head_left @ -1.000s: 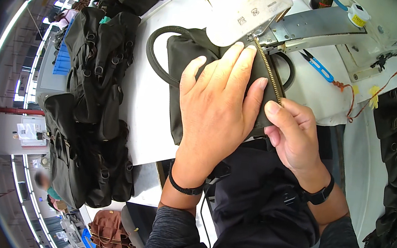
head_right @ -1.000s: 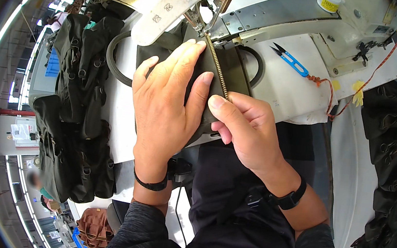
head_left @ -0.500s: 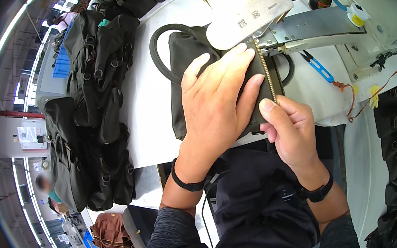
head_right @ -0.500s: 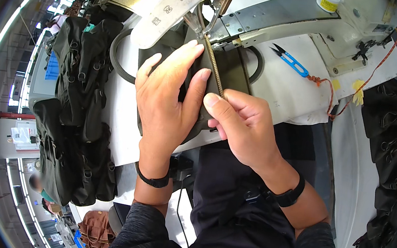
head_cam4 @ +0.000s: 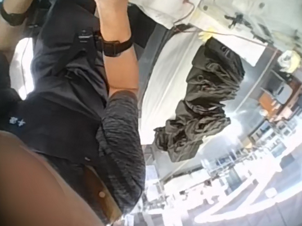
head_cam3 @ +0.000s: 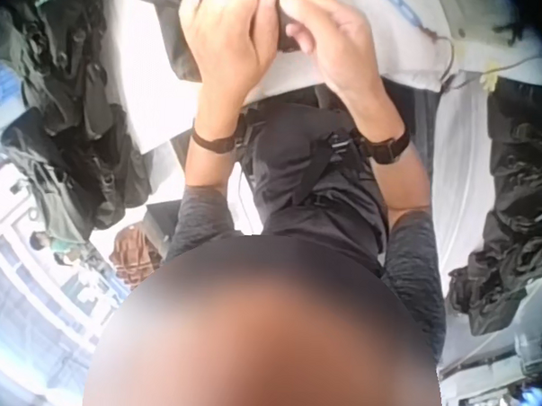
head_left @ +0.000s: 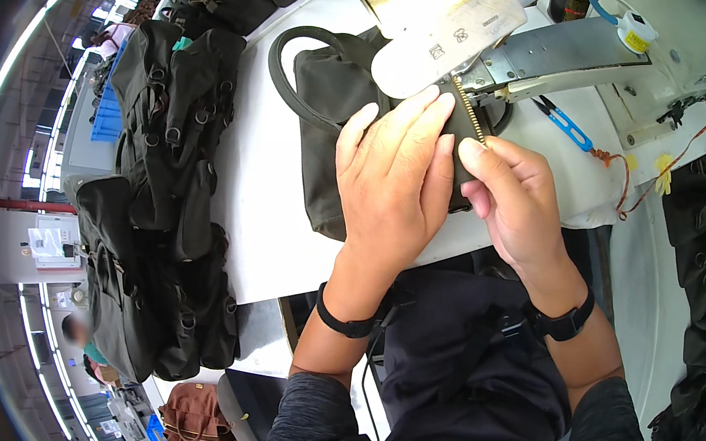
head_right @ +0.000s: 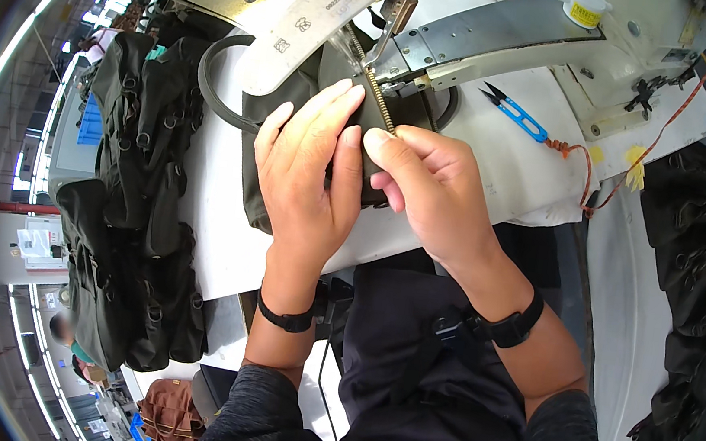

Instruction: Sewing components of a green canvas bag using an industrial sewing machine.

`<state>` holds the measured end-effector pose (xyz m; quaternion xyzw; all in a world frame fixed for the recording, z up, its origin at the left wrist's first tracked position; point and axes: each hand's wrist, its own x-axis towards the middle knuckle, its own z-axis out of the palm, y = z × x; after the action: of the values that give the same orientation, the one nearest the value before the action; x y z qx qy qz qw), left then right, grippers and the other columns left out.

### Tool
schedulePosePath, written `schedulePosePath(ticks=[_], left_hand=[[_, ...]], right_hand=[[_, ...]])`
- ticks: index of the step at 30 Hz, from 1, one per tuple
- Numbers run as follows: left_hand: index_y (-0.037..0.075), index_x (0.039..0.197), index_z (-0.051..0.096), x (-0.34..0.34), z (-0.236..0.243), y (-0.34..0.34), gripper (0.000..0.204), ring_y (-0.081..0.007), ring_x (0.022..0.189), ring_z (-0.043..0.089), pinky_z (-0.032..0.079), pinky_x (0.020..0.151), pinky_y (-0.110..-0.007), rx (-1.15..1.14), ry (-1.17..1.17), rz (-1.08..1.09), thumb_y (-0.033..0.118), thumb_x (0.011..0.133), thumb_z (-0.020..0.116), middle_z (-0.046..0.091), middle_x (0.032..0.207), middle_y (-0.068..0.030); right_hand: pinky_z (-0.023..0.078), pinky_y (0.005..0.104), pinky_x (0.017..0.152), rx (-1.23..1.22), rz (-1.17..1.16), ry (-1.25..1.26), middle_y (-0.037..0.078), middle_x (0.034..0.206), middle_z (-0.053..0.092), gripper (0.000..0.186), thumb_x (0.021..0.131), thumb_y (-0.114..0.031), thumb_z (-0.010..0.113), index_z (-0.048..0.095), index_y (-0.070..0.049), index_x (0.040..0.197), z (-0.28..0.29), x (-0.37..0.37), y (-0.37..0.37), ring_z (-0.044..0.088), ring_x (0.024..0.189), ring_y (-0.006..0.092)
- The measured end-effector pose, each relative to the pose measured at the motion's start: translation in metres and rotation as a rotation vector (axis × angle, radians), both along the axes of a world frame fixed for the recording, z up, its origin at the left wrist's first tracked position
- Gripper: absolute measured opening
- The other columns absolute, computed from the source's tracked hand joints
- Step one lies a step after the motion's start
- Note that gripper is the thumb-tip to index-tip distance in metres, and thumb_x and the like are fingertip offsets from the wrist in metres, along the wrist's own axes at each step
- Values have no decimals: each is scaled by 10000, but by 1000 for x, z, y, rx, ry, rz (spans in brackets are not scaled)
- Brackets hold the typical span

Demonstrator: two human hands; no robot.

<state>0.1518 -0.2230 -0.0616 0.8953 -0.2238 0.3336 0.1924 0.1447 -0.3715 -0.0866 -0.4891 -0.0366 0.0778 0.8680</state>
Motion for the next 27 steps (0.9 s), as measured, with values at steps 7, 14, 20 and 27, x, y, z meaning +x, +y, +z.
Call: schedulePosePath(ticks=[7, 14, 20, 27], left_hand=[[59, 1096, 744, 24, -9, 11, 188, -230, 1014, 719, 450, 1023, -389, -93, -142, -93, 50, 910, 717, 770, 1100, -82], [36, 1042, 700, 22, -15, 5, 191, -267, 991, 699, 486, 993, -433, -223, -160, -112, 13, 858, 746, 746, 1056, -94], [43, 1263, 578, 3, -27, 2, 547, -348, 1209, 610, 432, 1043, -434, -226, -68, -161, 5, 747, 756, 638, 1312, -157], [67, 1240, 582, 10, -34, -8, 533, -321, 1198, 589, 421, 1020, -430, -204, -144, -32, 47, 742, 768, 630, 1292, -116]], right_hand=[[376, 199, 529, -11, -20, -29, -35, 673, 571, 302, 1022, -224, 642, 655, -64, 766, -1, 19, 9, 498, 592, 18], [372, 202, 517, -96, -69, -30, -19, 715, 629, 258, 1007, -221, 656, 712, -47, 825, 11, 30, 10, 486, 595, 11], [432, 221, 552, -213, -17, -57, 5, 736, 648, 334, 1012, -279, 634, 714, -9, 832, 17, 35, 5, 545, 622, 49], [478, 258, 696, -257, 49, -153, 27, 753, 662, 320, 1013, -246, 592, 716, 15, 876, 18, 31, -13, 592, 717, 93]])
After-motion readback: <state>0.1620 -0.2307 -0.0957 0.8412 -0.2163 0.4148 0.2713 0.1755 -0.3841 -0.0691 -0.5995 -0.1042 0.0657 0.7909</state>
